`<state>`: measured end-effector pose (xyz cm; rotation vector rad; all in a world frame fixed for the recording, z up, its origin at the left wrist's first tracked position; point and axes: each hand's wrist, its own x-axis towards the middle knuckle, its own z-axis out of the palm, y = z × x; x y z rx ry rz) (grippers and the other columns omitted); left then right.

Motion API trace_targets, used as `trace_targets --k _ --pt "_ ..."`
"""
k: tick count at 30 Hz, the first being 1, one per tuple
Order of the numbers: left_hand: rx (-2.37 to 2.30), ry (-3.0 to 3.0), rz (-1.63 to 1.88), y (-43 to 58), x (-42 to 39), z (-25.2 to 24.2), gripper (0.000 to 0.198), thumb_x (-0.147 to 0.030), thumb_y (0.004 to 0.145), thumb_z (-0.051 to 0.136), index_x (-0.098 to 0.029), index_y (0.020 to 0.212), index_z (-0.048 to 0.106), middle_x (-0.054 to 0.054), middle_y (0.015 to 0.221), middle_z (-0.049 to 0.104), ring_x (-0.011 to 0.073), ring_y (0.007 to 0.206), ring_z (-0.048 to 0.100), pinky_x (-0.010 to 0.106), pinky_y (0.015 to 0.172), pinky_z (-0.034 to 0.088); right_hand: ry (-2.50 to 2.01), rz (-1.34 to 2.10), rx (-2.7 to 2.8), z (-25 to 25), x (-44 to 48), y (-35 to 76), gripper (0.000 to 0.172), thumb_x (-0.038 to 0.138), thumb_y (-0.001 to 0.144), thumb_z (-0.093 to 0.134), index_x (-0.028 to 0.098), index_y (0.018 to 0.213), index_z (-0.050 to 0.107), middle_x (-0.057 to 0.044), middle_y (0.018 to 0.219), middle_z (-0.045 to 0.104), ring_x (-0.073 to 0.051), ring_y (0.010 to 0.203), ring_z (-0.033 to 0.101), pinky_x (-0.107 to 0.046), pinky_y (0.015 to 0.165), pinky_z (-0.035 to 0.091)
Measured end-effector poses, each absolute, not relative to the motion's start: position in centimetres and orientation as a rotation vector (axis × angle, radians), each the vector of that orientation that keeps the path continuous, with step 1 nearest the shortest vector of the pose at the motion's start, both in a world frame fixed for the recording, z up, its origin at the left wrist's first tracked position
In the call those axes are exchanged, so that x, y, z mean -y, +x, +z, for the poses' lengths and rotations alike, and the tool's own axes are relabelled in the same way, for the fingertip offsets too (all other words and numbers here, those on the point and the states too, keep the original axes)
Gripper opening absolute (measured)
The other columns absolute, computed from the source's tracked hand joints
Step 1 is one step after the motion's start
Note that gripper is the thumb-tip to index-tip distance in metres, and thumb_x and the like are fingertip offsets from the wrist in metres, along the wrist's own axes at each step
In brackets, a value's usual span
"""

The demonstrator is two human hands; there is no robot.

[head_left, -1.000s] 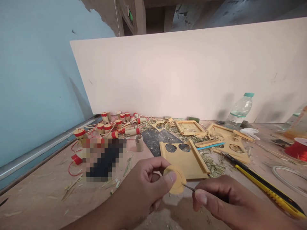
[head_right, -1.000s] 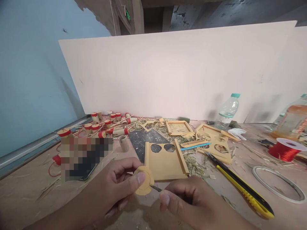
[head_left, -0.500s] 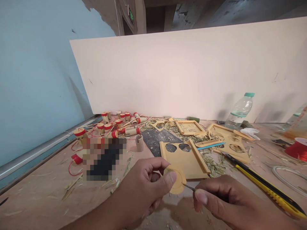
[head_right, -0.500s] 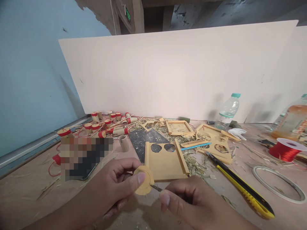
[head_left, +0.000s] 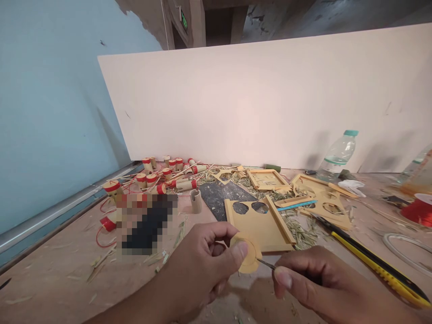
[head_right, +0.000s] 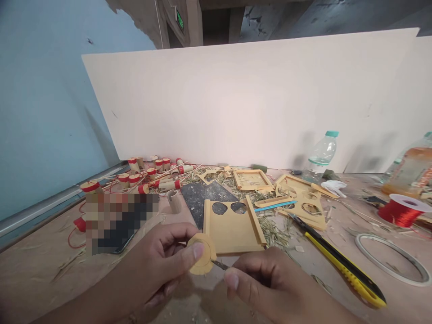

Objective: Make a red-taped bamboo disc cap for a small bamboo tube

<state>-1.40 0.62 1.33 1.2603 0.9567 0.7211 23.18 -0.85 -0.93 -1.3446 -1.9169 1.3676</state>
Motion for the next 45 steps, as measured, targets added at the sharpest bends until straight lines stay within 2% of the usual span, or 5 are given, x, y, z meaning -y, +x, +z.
trace_targets --k 10,21,29,33,45 --pt "-0.962 1.276 0.701 -1.5 -0.6 1.4 0.032 -0.049 0.090 0.079 -0.021 0.087 0.064 -0.013 0.042 0.045 0.0036 0.029 0.027 0.013 0.030 0.024 -1.385 1.355 1.964 -0.8 0.9 23.2 0.069 0.088 0.093 0.052 0.024 0.076 0.074 0.002 0.069 0.049 -0.018 0.070 0.045 -0.027 0.061 0.032" --pt "-1.018 1.278 0.726 -1.3 -0.5 1.9 0.044 -0.062 0.087 0.078 -0.021 0.090 0.064 -0.012 0.046 0.044 0.0043 0.032 0.029 0.015 0.034 0.026 -1.423 1.529 1.575 0.6 1.5 23.1 0.081 0.099 0.081 0.054 0.021 0.081 0.075 0.011 0.054 0.029 -0.011 0.050 0.028 -0.027 0.051 0.022" --pt "-0.963 1.294 0.710 -1.4 -0.5 1.6 0.037 -0.055 0.090 0.078 -0.021 0.089 0.062 -0.012 0.050 0.045 0.0042 0.035 0.031 0.015 0.036 0.029 -1.399 1.564 1.556 -0.1 1.0 22.7 0.074 0.094 0.085 0.057 0.021 0.080 0.064 0.012 0.054 0.028 -0.009 0.050 0.024 -0.024 0.047 0.018" --pt "-0.967 1.357 0.601 -1.6 -0.3 1.1 0.041 -0.056 0.088 0.082 -0.019 0.098 0.069 -0.009 0.058 0.053 0.0057 0.041 0.038 0.017 0.042 0.031 -1.446 1.487 1.586 0.3 1.4 22.1 0.073 0.094 0.074 0.071 0.022 0.087 0.068 0.011 0.062 0.032 -0.009 0.052 0.024 -0.023 0.045 0.021" --pt "-0.963 1.393 0.598 -1.3 -0.1 1.2 0.037 -0.053 0.090 0.080 -0.020 0.098 0.066 -0.010 0.058 0.051 0.0069 0.045 0.040 0.018 0.047 0.033 -1.398 1.563 1.569 -0.3 1.2 22.2 0.047 0.065 0.081 0.086 0.022 0.086 0.067 0.012 0.057 0.033 -0.008 0.047 0.024 -0.022 0.043 0.020"
